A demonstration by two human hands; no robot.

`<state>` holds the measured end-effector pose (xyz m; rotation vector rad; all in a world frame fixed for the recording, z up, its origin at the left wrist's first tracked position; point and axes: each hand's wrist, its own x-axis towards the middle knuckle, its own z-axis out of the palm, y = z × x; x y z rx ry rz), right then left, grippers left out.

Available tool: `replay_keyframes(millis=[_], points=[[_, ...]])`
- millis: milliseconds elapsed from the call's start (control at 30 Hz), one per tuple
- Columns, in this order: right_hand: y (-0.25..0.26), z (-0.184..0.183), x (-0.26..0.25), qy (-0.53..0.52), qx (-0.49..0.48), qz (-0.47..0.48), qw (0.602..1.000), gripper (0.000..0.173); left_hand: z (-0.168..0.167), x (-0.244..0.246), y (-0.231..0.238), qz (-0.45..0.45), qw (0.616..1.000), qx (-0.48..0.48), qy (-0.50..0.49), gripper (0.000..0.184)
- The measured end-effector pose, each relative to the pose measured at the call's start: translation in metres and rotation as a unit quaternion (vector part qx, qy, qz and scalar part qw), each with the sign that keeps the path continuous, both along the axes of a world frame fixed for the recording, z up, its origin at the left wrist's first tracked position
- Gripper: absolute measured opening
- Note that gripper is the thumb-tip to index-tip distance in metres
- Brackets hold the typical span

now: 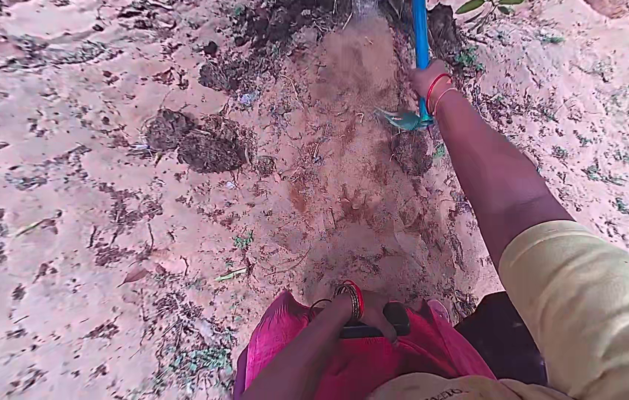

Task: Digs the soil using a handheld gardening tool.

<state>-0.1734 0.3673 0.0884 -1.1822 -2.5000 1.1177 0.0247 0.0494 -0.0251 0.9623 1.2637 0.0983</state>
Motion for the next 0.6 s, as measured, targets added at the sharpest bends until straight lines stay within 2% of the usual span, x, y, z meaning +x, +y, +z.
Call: replay_keyframes(millis=[67, 133, 267, 333, 367, 433, 500, 600], points=[[0.009, -0.018, 0.038, -0.024, -0.012, 0.004, 1.0, 0.036, 0.002, -0.002, 0.001, -0.015, 1.0, 0.002, 0.014, 0.078], [0.009, -0.051, 0.085, -0.042, -0.04, -0.01, 0.998, 0.041, 0.005, -0.001, 0.002, -0.026, 1.0, 0.009, 0.01, 0.076], [-0.011, -0.157, 0.176, -0.065, -0.137, -0.078, 0.985, 0.035, 0.011, 0.007, 0.006, -0.04, 0.999, 0.021, -0.014, 0.075], [-0.023, -0.216, 0.215, -0.092, -0.137, -0.105, 0.981, 0.036, 0.009, 0.009, 0.008, -0.045, 0.999, 0.023, -0.015, 0.076], [-0.03, -0.23, 0.232, -0.115, -0.125, -0.114, 0.979, 0.038, 0.007, 0.01, 0.009, -0.046, 0.998, 0.024, -0.017, 0.075], [-0.039, -0.238, 0.248, -0.155, -0.105, -0.13, 0.974, 0.044, 0.001, 0.013, 0.011, -0.05, 0.998, 0.029, -0.011, 0.075], [-0.048, -0.229, 0.247, -0.184, -0.104, -0.134, 0.968, 0.045, 0.003, 0.017, 0.01, -0.058, 0.998, 0.031, 0.007, 0.077], [-0.056, -0.236, 0.237, -0.134, -0.111, -0.164, 0.971, 0.042, 0.027, 0.02, 0.003, -0.013, 0.998, 0.047, 0.041, 0.082]])
